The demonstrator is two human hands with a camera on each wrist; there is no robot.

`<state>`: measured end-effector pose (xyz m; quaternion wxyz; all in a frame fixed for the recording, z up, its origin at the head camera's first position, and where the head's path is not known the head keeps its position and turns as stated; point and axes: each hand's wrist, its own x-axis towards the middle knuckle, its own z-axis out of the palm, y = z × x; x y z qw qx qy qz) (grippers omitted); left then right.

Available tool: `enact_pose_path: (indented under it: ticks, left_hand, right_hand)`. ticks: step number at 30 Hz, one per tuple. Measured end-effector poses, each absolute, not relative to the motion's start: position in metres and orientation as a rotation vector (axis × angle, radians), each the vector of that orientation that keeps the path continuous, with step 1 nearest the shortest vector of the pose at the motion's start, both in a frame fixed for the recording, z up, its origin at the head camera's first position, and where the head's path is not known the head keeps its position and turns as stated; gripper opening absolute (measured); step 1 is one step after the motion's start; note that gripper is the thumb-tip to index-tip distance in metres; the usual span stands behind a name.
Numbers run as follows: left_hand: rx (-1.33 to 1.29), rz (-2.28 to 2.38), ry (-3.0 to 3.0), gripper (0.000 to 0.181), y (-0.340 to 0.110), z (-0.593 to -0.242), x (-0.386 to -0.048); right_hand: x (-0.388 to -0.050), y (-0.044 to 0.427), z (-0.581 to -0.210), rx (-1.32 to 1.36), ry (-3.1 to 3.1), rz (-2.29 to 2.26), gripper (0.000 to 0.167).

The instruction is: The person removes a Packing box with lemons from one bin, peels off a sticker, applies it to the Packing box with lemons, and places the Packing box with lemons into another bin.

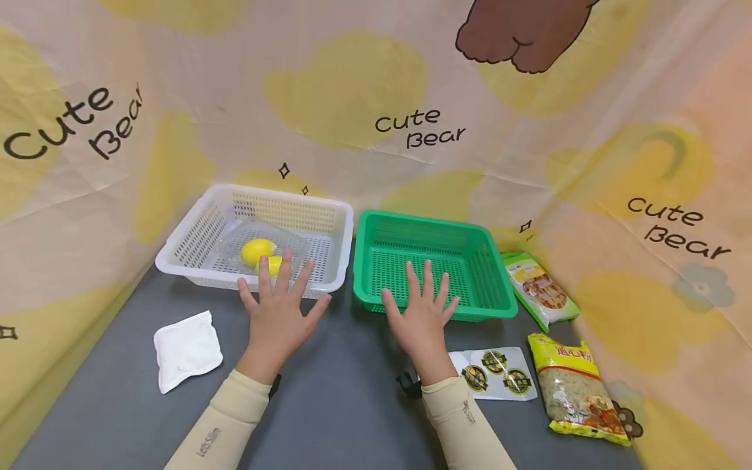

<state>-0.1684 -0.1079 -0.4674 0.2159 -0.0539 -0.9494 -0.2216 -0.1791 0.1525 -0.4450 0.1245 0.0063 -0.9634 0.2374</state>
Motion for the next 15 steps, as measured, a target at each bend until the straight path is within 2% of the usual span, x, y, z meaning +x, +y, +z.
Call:
enact_pose_path:
  ticks: [9,15]
  left_hand:
    - [-0.067,-0.574,-2.654,0.079,-0.152,-0.467,-0.172]
    - [0.019,-0.571,-2.723,0.08,-0.19,-0.458,-0.18]
  right_hand:
    - [-0.198,0.119,-0.429,0.111,-2.821,0.778,0.079]
    - [-0.211,0.09,-0.424,0.332,-2.726,1.033,0.078]
